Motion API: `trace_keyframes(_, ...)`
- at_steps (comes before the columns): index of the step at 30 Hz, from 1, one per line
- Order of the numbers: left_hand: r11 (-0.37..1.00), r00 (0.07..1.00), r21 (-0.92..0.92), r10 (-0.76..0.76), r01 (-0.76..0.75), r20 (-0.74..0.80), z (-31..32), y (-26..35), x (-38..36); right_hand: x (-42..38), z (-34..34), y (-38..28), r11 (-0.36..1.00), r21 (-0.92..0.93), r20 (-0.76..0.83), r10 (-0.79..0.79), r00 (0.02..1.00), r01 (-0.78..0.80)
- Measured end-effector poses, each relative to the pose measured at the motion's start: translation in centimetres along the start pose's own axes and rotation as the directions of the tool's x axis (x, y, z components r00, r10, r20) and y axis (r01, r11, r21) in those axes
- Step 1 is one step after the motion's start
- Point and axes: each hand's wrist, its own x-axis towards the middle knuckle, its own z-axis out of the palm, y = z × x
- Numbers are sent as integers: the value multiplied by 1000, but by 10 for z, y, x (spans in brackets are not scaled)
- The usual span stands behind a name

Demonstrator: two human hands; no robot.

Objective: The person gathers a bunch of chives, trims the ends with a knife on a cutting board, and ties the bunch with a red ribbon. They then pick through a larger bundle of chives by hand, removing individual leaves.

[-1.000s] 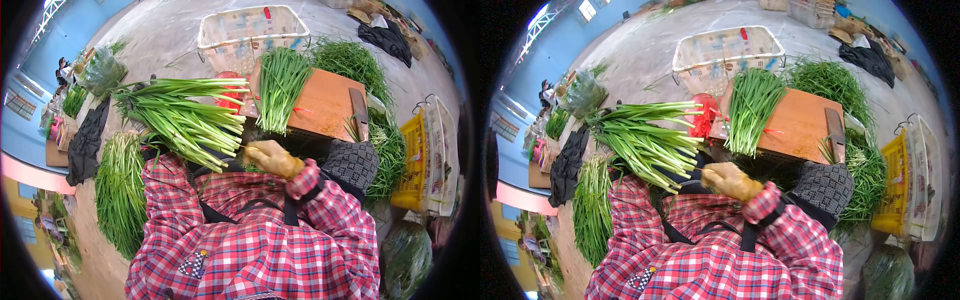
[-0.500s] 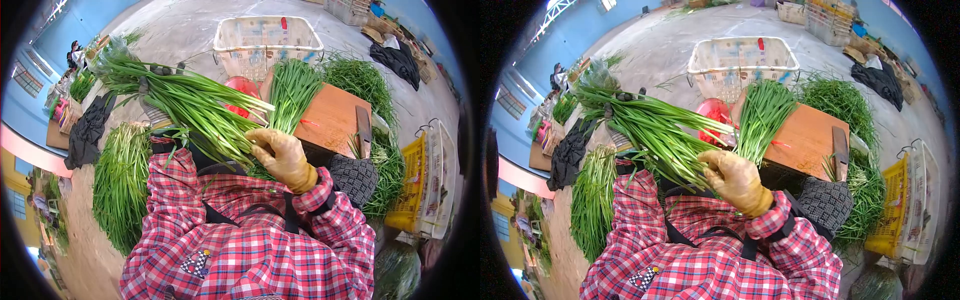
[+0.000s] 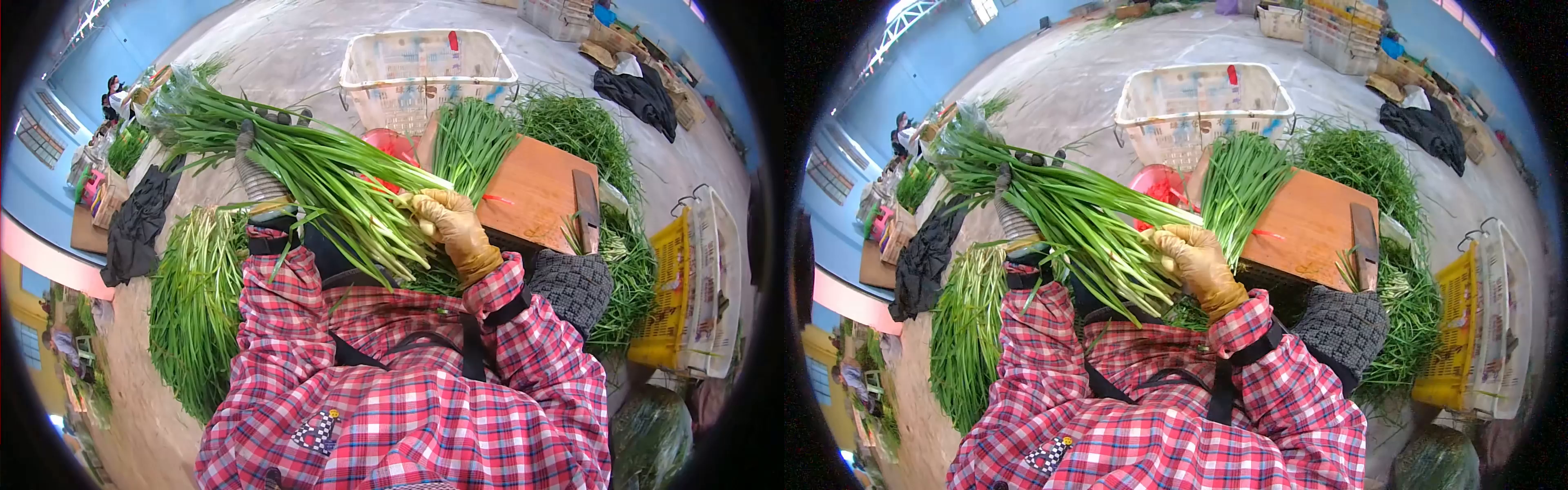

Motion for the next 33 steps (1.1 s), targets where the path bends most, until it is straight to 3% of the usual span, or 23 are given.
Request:
trace_keyframes(2,999,987,44,27,-21,-156,-1,-4,3,-4,-7,-4,999,-25,11,-47,999,47)
trace_keyframes(3,999,987,42,30,-23,-155,-8,-4,7,-5,-10,-6,994,-49,26,-94,995,95)
trace_keyframes(5,994,991,6,-107,107,-84,-25,-1,14,-10,-20,-7,990,-68,54,-117,992,121)
trace_keyframes(7,989,991,-67,-132,131,-14,-28,1,15,-18,-36,-9,987,23,26,-161,987,161)
trace_keyframes(9,999,987,47,19,-12,-158,-27,6,14,-38,-51,-23,979,-143,55,-140,989,147)
trace_keyframes(11,996,985,64,68,-58,-160,-22,10,15,-62,-80,-36,922,-386,145,27,989,32)
trace_keyframes(13,983,972,102,166,-151,-168,-23,15,14,-81,-118,-27,760,-628,12,224,975,-167)
trace_keyframes(15,981,981,126,159,-145,-112,-36,23,22,-99,-144,-10,162,-974,-125,186,975,-156)
trace_keyframes(16,979,971,158,159,-131,-181,-30,26,21,-102,-128,-10,-50,-997,-56,29,998,-55)
trace_keyframes(18,981,954,172,138,-94,-266,-18,25,18,-89,-72,-29,199,-979,-62,-87,994,-43)
trace_keyframes(19,981,955,176,131,-86,-267,-16,22,15,-80,-42,-36,214,-977,-22,-157,987,13)
trace_keyframes(21,976,952,198,148,-96,-267,-10,18,15,-59,-1,-35,120,-956,209,-354,911,266)
trace_keyframes(23,964,954,239,173,-113,-246,-8,13,16,-31,21,-23,-31,-938,317,-474,821,344)
trace_keyframes(26,975,964,207,126,-77,-234,-9,13,12,-2,17,-6,-71,-907,403,-437,804,416)
trace_keyframes(28,973,957,210,148,-96,-249,-11,16,13,2,12,-2,144,-868,320,-570,757,475)
trace_keyframes(29,972,950,210,161,-106,-266,-14,18,11,0,10,-3,145,-866,324,-565,758,478)
trace_keyframes(31,970,958,223,155,-101,-242,-21,20,11,-8,9,-14,696,-613,93,-407,909,374)
trace_keyframes(32,980,961,176,132,-90,-244,-24,20,10,-11,4,-23,887,-420,69,-179,981,191)
trace_keyframes(33,989,963,128,110,-81,-244,-25,21,9,-17,-3,-31,887,-420,67,-180,981,192)
